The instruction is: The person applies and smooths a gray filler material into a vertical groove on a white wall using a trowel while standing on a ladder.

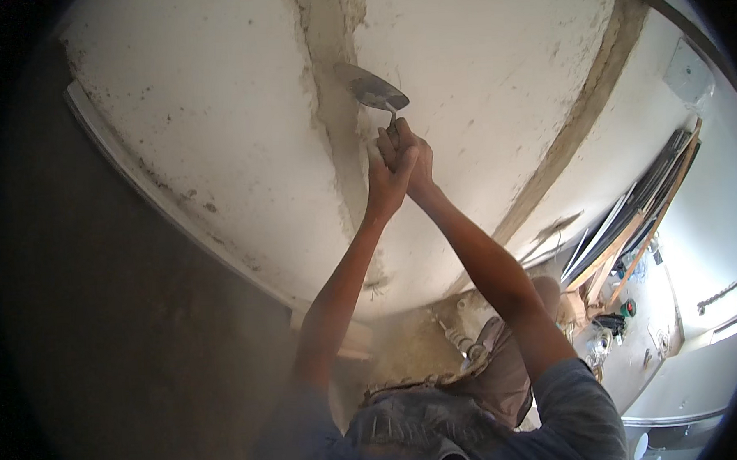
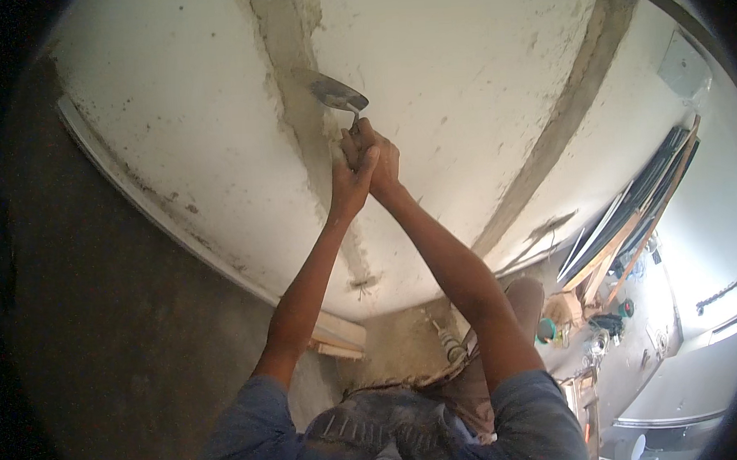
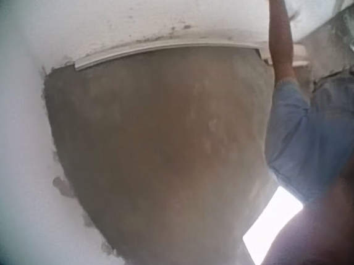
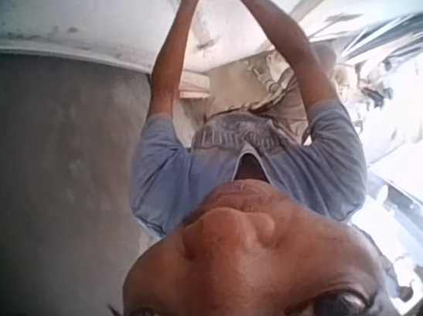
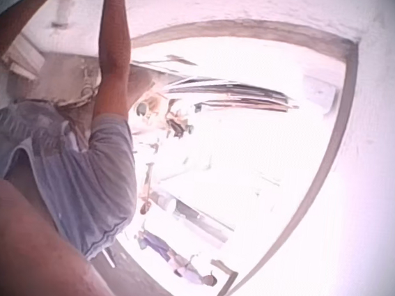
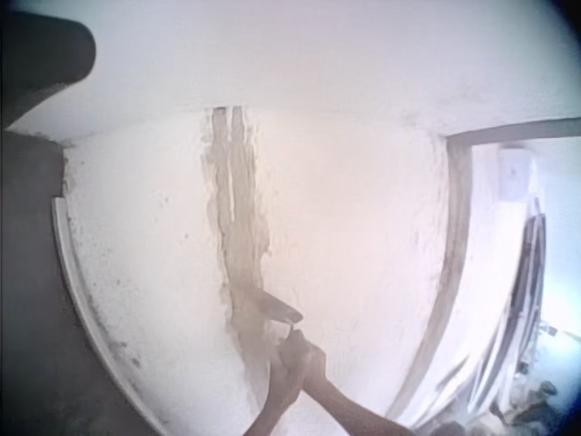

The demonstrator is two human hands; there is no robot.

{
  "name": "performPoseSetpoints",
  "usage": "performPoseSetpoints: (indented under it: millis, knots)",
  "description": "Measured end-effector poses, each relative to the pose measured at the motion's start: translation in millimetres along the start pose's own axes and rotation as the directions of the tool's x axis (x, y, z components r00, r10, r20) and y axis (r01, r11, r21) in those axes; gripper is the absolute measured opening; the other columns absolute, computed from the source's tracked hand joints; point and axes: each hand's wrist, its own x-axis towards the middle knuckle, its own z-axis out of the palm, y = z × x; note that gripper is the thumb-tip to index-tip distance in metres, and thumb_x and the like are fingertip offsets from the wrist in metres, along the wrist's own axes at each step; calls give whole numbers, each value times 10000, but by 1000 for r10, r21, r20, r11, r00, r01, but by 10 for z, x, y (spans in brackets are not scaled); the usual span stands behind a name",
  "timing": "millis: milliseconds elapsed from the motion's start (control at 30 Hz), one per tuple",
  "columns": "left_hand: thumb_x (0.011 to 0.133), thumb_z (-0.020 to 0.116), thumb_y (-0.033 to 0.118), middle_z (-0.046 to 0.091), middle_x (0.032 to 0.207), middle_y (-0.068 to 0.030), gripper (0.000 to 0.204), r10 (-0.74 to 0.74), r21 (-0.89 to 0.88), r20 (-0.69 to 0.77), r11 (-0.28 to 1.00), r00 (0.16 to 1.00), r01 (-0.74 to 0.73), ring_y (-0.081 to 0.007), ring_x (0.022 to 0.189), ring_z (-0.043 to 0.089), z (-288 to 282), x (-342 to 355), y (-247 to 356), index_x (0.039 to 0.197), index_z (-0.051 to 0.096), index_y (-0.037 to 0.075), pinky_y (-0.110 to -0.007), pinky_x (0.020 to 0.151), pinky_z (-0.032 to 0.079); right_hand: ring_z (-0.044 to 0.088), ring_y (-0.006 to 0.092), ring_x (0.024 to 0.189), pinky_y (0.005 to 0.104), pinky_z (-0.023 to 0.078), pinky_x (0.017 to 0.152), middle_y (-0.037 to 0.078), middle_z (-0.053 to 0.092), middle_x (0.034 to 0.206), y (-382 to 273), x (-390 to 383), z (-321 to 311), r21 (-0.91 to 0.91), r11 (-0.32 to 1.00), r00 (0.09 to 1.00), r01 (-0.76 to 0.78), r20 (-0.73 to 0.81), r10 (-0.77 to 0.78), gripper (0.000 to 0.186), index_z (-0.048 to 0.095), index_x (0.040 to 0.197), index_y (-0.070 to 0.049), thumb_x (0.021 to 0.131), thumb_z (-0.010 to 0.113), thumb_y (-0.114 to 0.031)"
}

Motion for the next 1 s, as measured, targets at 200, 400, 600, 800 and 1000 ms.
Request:
performPoseSetpoints:
  millis: [200, 400, 600, 800, 1000]
  knots:
    - [931, 678, 502, 464, 1422, -304, 904, -86, -13, 75, 996, 994, 87, -332, 1325, 492, -165, -261, -52, 1440, 322, -154, -396, 1083, 410, 681, 372, 694, 453, 513, 605, 161, 671, 758, 123, -289, 217, -37, 988, 982, -149, 115, 152, 257, 499, 960, -63, 926, 654, -265]
    - [947, 699, 394, 570, 1240, -236, 703, -51, 1, 77, 999, 996, 51, -300, 1137, 580, -144, -42, -38, 1305, 423, -144, -389, 936, 491, 679, 379, 690, 463, 516, 605, 144, 678, 750, 90, -83, 208, 58, 998, 1000, -31, 6, 31, 268, 505, 924, -64, 930, 651, -288]
    - [956, 698, 356, 572, 1186, -205, 656, 50, 51, 49, 997, 998, -53, -260, 1129, 570, -117, -40, 322, 1290, 407, -129, -361, 931, 485, 664, 395, 682, 466, 506, 595, 175, 653, 738, -170, -21, 1, 57, 998, 999, 15, -41, -13, 292, 499, 910, -56, 923, 664, -296]
    - [926, 718, 422, 577, 1186, -250, 735, 9, 3, 38, 1000, 999, -10, -298, 1117, 583, -41, 40, 10, 1287, 408, -138, -410, 945, 475, 663, 389, 692, 449, 505, 586, 170, 653, 735, 60, -104, 162, -35, 984, 982, -175, 60, 177, 279, 513, 901, -48, 918, 662, -283]
    - [911, 692, 530, 520, 1350, -288, 875, -199, -54, 72, 978, 977, 203, -323, 1235, 547, -79, -149, 107, 1389, 396, -140, -409, 1022, 451, 680, 378, 726, 460, 516, 624, 156, 674, 774, 214, -296, 184, 7, 1000, 999, -30, 45, 29, 282, 530, 937, -59, 929, 648, -316]
